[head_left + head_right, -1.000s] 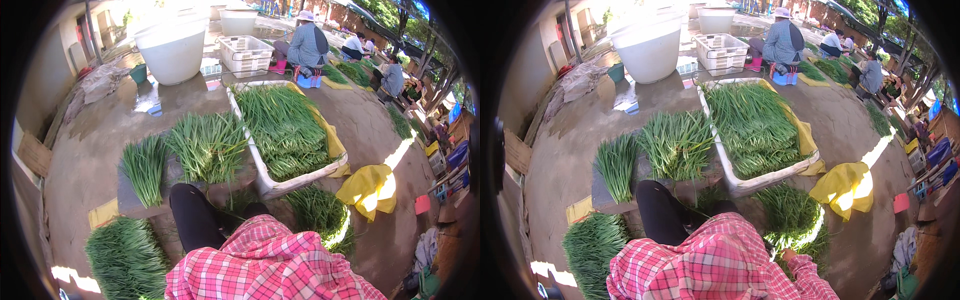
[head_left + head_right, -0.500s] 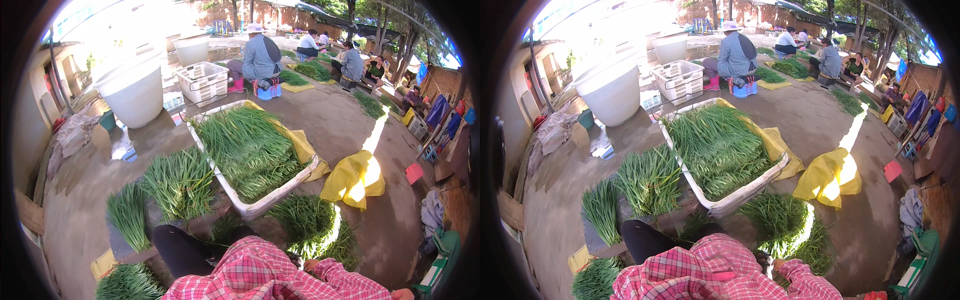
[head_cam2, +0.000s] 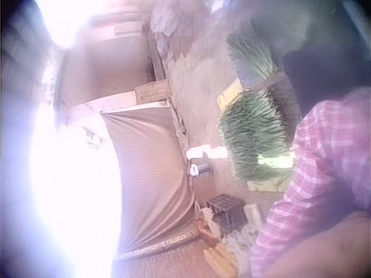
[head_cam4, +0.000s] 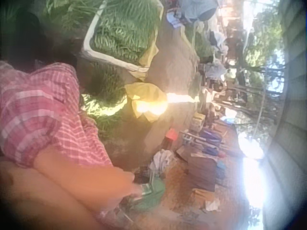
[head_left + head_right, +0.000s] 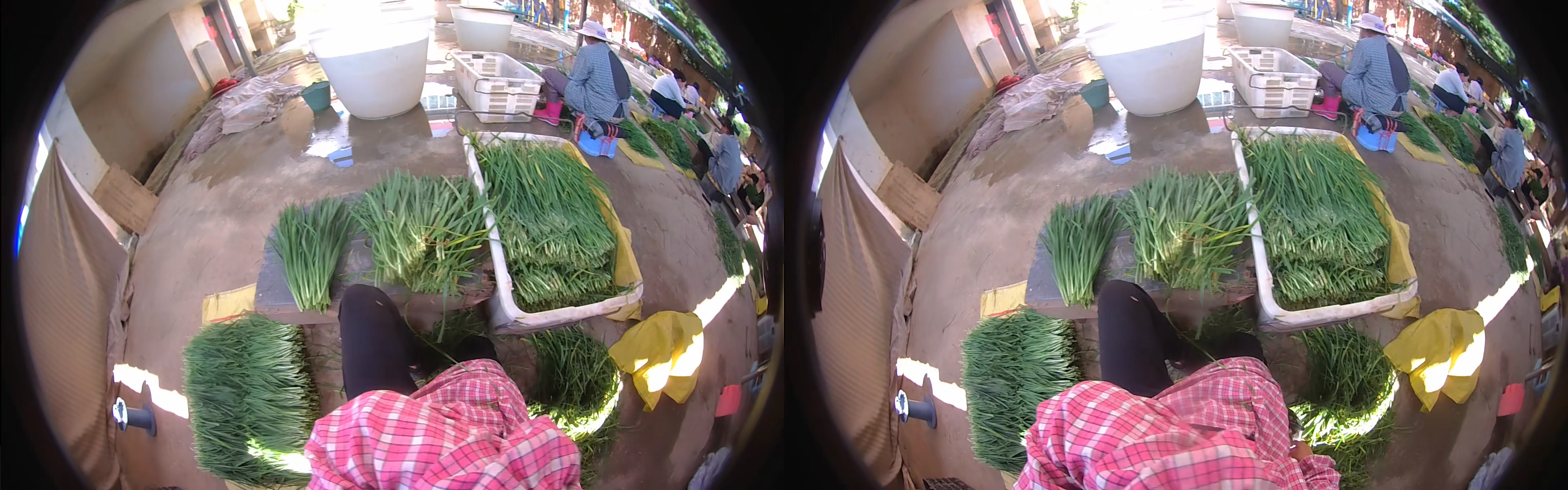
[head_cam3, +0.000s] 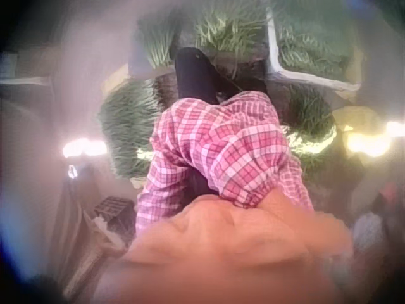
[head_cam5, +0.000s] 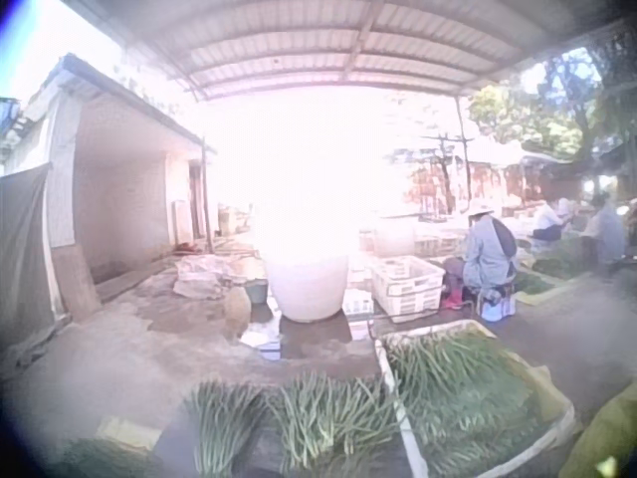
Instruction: The person picks up bunches of leeks, removes individual damaged leaves by hand, and aligns the stalks before placing the bunch into a pile.
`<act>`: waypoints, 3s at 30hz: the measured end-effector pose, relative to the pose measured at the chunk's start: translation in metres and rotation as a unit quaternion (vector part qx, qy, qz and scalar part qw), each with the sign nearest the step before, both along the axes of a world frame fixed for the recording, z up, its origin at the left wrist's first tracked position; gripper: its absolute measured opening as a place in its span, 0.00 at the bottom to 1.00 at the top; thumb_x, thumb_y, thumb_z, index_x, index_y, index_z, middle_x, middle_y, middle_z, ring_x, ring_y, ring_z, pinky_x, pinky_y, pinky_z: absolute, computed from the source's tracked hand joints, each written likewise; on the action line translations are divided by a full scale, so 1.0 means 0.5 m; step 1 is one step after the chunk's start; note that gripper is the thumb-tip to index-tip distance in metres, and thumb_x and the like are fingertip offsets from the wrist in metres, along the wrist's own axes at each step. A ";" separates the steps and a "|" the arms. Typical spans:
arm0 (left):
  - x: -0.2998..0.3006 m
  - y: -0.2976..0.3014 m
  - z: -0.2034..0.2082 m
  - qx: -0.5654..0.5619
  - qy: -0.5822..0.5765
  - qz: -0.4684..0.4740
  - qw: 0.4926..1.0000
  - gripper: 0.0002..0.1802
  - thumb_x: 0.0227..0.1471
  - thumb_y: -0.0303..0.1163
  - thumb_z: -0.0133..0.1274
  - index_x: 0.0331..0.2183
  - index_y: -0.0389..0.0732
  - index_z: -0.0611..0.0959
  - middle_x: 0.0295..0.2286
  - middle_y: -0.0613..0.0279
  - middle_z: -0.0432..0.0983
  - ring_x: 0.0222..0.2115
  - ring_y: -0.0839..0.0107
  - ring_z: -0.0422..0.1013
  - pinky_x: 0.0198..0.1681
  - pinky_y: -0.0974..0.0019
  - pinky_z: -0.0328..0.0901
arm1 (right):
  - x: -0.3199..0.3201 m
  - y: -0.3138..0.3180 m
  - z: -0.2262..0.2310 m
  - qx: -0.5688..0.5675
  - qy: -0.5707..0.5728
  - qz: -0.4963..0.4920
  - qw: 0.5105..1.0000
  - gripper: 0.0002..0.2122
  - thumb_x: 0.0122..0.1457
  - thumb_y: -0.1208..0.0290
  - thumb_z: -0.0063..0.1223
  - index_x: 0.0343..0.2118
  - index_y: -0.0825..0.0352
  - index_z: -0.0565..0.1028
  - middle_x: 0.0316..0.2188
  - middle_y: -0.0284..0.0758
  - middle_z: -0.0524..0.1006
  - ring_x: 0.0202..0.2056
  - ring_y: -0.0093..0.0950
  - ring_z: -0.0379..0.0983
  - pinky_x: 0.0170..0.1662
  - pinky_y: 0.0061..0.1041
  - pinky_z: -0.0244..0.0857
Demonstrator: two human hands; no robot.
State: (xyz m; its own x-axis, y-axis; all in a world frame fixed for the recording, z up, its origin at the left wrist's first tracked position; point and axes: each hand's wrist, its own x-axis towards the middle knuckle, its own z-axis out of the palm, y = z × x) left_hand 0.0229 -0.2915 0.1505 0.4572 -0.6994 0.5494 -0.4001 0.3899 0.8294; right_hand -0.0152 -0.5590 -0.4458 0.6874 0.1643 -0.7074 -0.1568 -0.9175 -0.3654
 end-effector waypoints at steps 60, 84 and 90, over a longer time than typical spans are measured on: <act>-0.094 0.417 -0.619 0.193 0.154 0.609 0.754 0.09 0.35 0.22 0.45 0.27 0.36 0.72 0.20 0.56 0.66 0.24 0.60 0.64 0.28 0.63 0.60 | 0.793 1.047 0.644 -0.149 -0.054 0.244 0.957 0.16 0.45 0.65 0.54 0.24 0.78 0.68 0.22 0.40 0.69 0.20 0.25 0.65 0.17 0.22 0.62; -0.086 0.427 -0.623 0.129 0.219 0.610 0.750 0.07 0.38 0.21 0.44 0.26 0.36 0.73 0.22 0.54 0.69 0.25 0.59 0.67 0.28 0.65 0.62 | 0.808 1.032 0.660 -0.116 0.037 0.191 0.974 0.16 0.50 0.60 0.47 0.17 0.70 0.69 0.12 0.28 0.66 0.13 0.17 0.58 0.15 0.17 0.53; -0.081 0.424 -0.617 0.115 0.234 0.619 0.741 0.06 0.39 0.21 0.44 0.26 0.36 0.73 0.22 0.54 0.69 0.23 0.59 0.67 0.26 0.66 0.62 | 0.920 0.972 0.590 -0.185 -0.043 0.288 0.939 0.17 0.53 0.59 0.42 0.18 0.69 0.72 0.17 0.29 0.72 0.15 0.19 0.60 0.18 0.22 0.55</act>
